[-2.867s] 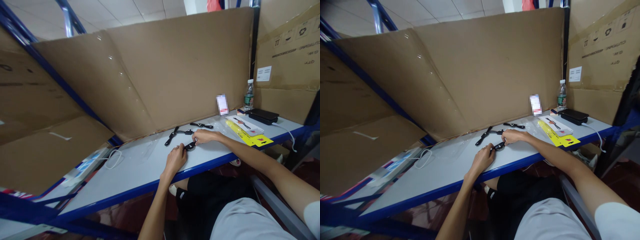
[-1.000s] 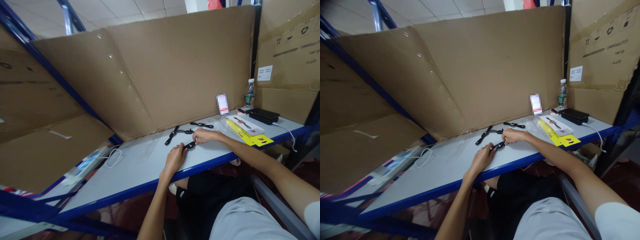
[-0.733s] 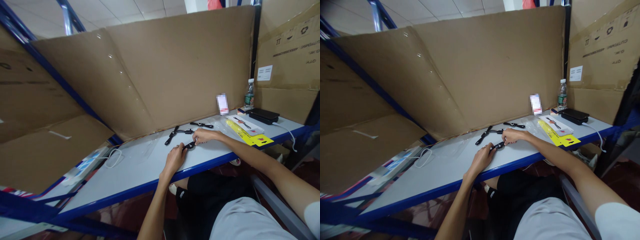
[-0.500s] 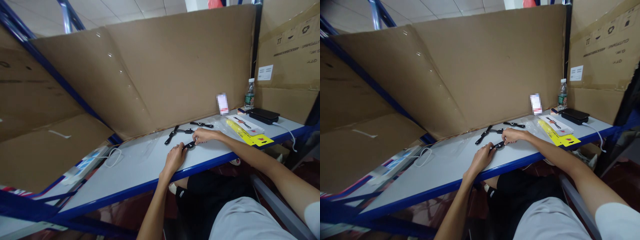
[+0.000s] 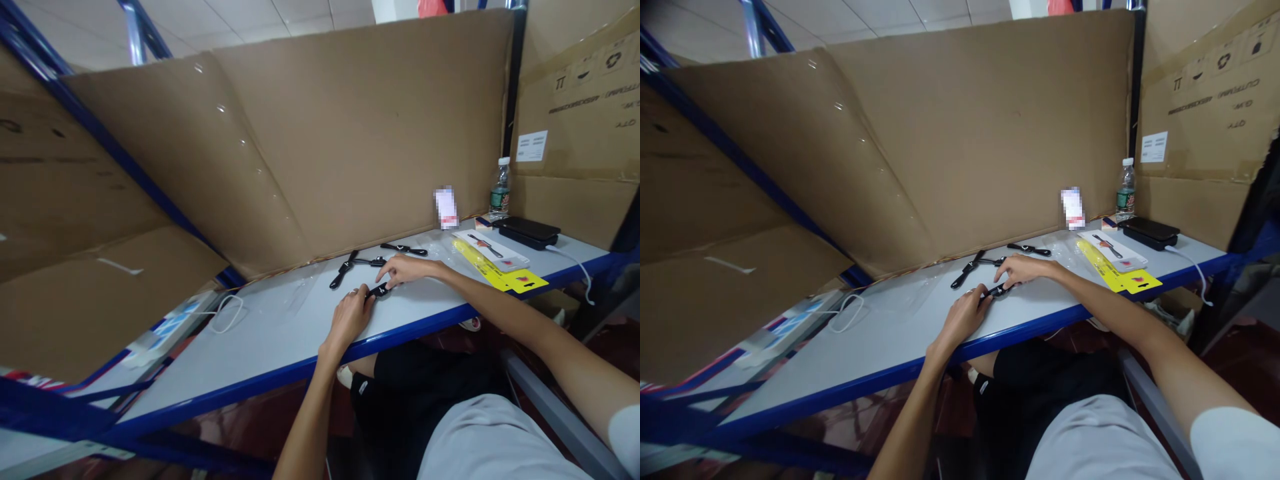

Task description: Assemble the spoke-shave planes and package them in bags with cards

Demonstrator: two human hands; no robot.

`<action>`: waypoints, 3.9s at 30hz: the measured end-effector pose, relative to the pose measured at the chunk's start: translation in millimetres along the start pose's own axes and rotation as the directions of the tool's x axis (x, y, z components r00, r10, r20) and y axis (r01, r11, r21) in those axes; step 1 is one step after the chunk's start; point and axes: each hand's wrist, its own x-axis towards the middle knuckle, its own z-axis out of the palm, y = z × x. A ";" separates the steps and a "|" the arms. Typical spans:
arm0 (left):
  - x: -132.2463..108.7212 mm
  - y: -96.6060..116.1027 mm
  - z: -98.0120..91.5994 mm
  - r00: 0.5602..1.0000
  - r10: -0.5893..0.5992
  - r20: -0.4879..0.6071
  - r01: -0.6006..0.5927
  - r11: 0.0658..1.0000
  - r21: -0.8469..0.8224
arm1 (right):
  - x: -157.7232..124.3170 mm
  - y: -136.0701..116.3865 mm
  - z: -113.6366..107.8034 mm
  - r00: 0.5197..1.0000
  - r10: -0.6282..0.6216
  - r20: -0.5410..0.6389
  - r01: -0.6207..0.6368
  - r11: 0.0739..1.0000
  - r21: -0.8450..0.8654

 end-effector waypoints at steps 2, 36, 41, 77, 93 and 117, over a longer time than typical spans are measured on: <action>-0.4 0.4 -0.4 1.000 0.002 -0.002 -0.002 1.000 -0.003 | 1.7 0.9 2.9 1.000 -0.023 0.015 0.023 0.999 0.034; 0.9 -1.5 3.0 1.000 0.002 -0.011 -0.002 1.000 -0.017 | 2.9 -1.5 9.2 0.999 -0.012 0.042 0.007 0.993 0.119; 0.7 -1.1 2.1 1.000 0.010 -0.018 -0.010 1.000 -0.025 | 2.4 -3.6 9.3 0.997 0.033 0.065 -0.041 0.991 0.126; 6.0 -10.2 4.7 0.893 -0.188 -0.409 0.108 0.972 -0.210 | 5.2 -11.9 9.2 0.946 0.100 -0.308 -0.185 0.948 -0.259; 8.7 -14.3 10.6 0.902 -0.140 -0.408 0.050 0.974 -0.223 | -1.6 -15.7 4.7 0.965 0.076 -0.251 -0.163 0.923 -0.349; 8.1 -11.7 8.7 0.919 -0.134 -0.371 0.062 0.978 -0.200 | -3.3 -20.3 5.0 0.978 0.070 -0.195 -0.132 0.935 -0.329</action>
